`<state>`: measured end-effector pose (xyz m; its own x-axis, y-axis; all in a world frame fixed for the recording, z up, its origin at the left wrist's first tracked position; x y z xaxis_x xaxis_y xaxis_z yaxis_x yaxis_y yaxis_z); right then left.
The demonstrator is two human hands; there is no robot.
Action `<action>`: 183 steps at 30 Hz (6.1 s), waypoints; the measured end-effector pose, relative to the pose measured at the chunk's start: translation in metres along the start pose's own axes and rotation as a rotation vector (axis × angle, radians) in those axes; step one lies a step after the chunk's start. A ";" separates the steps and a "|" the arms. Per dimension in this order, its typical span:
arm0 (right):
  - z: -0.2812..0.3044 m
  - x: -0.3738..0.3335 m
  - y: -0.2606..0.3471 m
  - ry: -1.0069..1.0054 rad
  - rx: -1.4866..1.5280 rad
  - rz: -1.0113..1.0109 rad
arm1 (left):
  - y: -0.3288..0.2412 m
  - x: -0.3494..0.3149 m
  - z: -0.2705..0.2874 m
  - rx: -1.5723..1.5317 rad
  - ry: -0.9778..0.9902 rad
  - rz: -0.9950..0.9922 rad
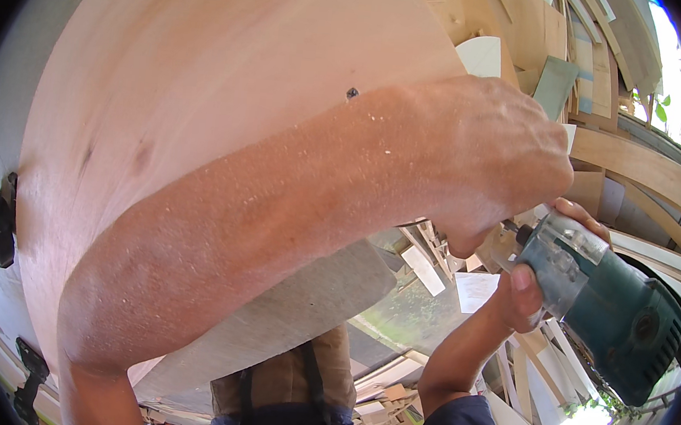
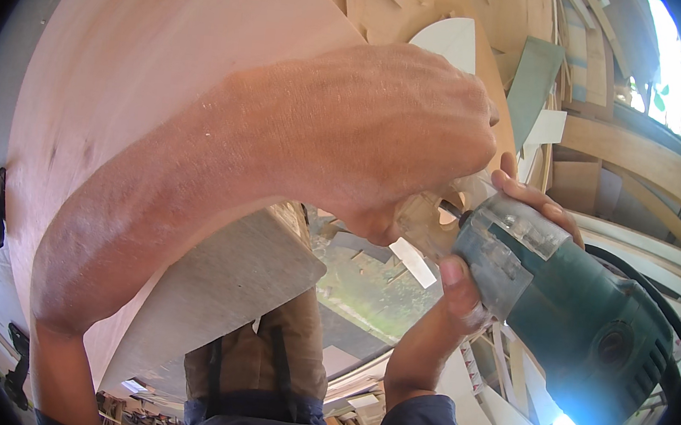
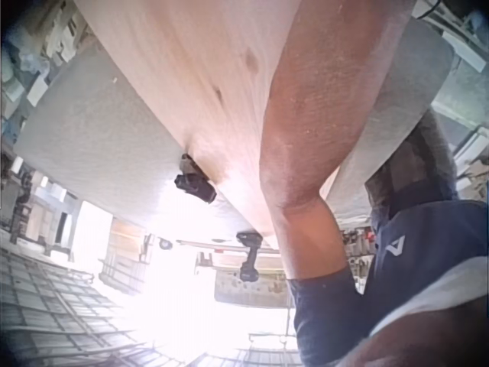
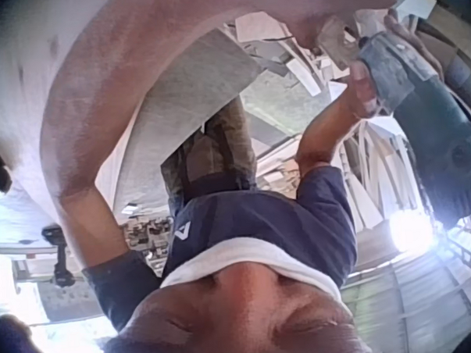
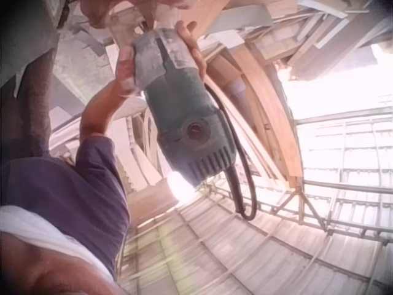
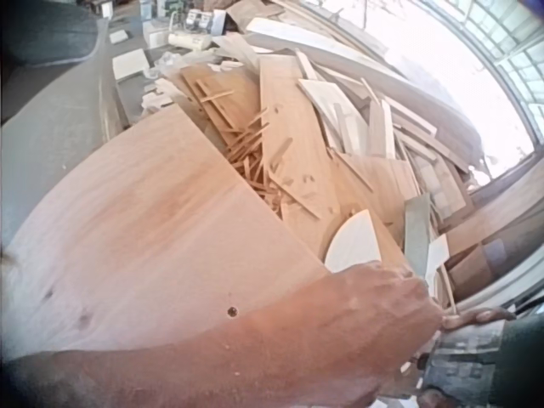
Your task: The person uses a handheld electric router to shape the curved edge of a large piece of plywood. They guide the tool along the perimeter of the wood, creating a smooth profile while standing in a workshop filled with wood scraps.
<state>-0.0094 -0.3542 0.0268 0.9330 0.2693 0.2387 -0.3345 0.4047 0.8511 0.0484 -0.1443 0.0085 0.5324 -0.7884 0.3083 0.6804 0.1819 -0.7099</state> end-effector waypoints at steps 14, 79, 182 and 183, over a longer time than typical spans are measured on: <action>-0.001 0.011 0.008 0.174 -0.141 0.056 | 0.005 0.003 0.001 0.049 0.053 0.047; 0.001 0.016 0.018 0.223 -0.185 0.061 | 0.002 -0.001 0.006 0.018 -0.158 -0.105; 0.011 -0.024 0.045 -0.179 -0.025 0.086 | 0.027 -0.001 0.039 -0.225 -0.007 0.026; 0.024 -0.033 0.039 -0.259 -0.013 0.087 | 0.027 0.002 0.040 -0.176 0.008 0.030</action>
<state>-0.0499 -0.3686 0.0634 0.9030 0.0718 0.4237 -0.4150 0.4015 0.8164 0.0882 -0.1169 0.0150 0.5461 -0.7892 0.2808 0.5651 0.0997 -0.8190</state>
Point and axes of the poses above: each hand's wrist, its own x-axis towards the middle knuckle, its own z-axis out of the back of the hand, y = z × x, the point moved 5 cm from there along x, towards the middle knuckle, and after that the axes turned 7 degrees about -z, right-handed, at the moved point
